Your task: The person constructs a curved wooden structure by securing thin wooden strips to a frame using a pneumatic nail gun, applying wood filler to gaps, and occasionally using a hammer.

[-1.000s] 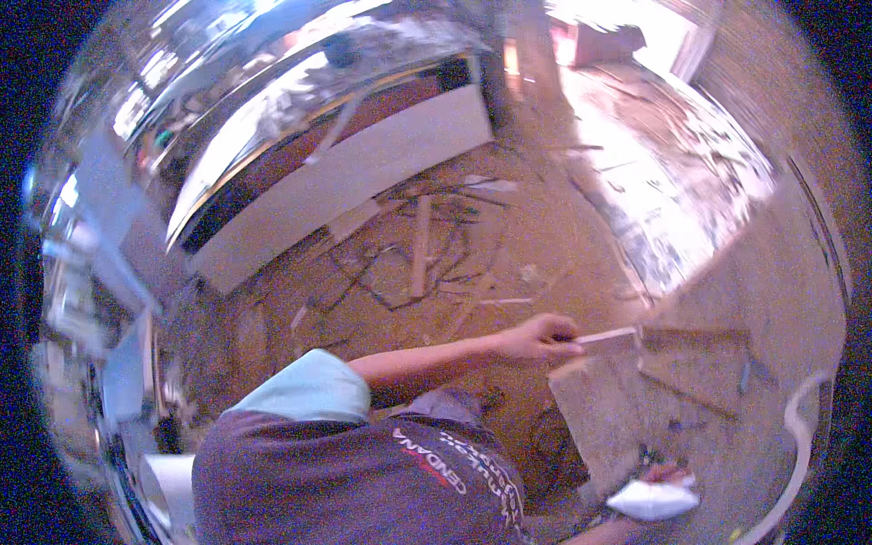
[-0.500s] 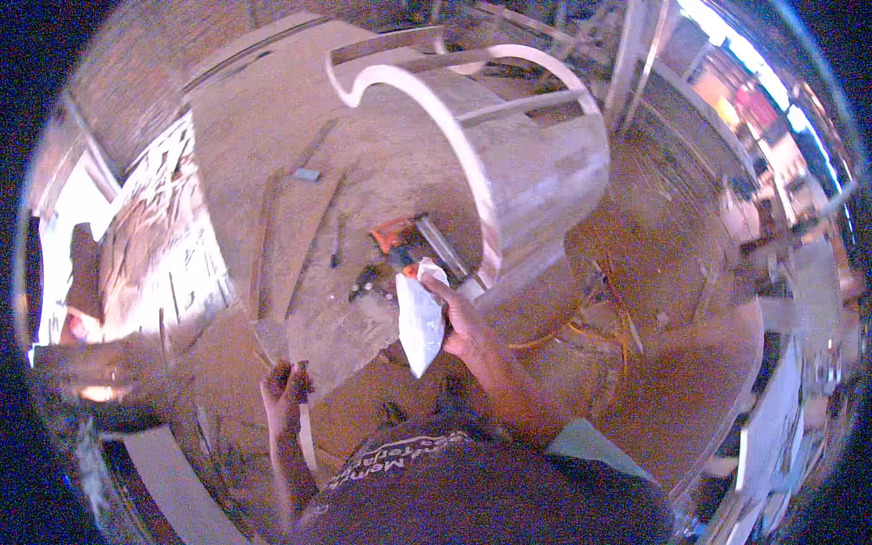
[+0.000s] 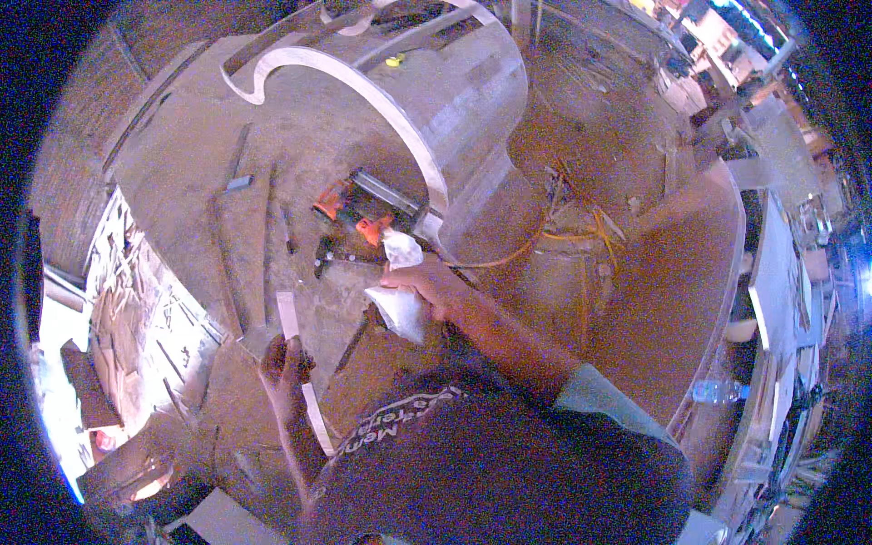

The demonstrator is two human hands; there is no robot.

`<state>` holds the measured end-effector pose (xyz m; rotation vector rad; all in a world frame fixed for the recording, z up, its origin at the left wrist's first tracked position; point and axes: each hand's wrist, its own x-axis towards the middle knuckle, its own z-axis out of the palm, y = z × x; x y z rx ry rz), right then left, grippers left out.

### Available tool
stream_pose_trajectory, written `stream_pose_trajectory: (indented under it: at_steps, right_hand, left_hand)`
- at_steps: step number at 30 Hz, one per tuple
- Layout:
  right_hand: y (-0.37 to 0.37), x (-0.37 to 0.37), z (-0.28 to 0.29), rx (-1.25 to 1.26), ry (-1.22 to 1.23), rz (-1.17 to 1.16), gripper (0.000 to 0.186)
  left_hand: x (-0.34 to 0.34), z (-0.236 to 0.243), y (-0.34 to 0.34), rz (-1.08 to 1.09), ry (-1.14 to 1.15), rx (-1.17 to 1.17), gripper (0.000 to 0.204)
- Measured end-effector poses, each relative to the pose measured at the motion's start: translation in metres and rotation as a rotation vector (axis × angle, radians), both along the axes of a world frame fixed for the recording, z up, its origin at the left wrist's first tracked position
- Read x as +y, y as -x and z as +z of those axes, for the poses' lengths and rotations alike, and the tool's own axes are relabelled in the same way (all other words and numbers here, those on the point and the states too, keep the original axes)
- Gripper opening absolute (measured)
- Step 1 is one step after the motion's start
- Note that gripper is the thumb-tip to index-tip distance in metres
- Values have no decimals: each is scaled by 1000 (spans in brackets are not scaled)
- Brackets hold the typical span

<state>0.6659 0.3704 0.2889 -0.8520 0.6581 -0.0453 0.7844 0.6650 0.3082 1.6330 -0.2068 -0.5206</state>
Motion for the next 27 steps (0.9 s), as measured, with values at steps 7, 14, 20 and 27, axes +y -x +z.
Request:
stream_pose_trajectory:
  at_steps: [7, 14, 20, 27]
  right_hand:
    - [7, 44, 15, -91, 273, 40, 32]
    - [5, 63, 26, -112, 235, 15, 47]
    - [4, 62, 68, 0, 431, 138, 36]
    - [1, 65, 107, 4, 586, 291, 33]
  left_hand:
    - [14, -12, -1, -58, -23, -27, 25]
    - [28, -7, -9, -66, -112, -56, 26]
    - [33, 17, -9, -128, -73, -296, 26]
    - [41, 38, -11, -195, -90, -495, 26]
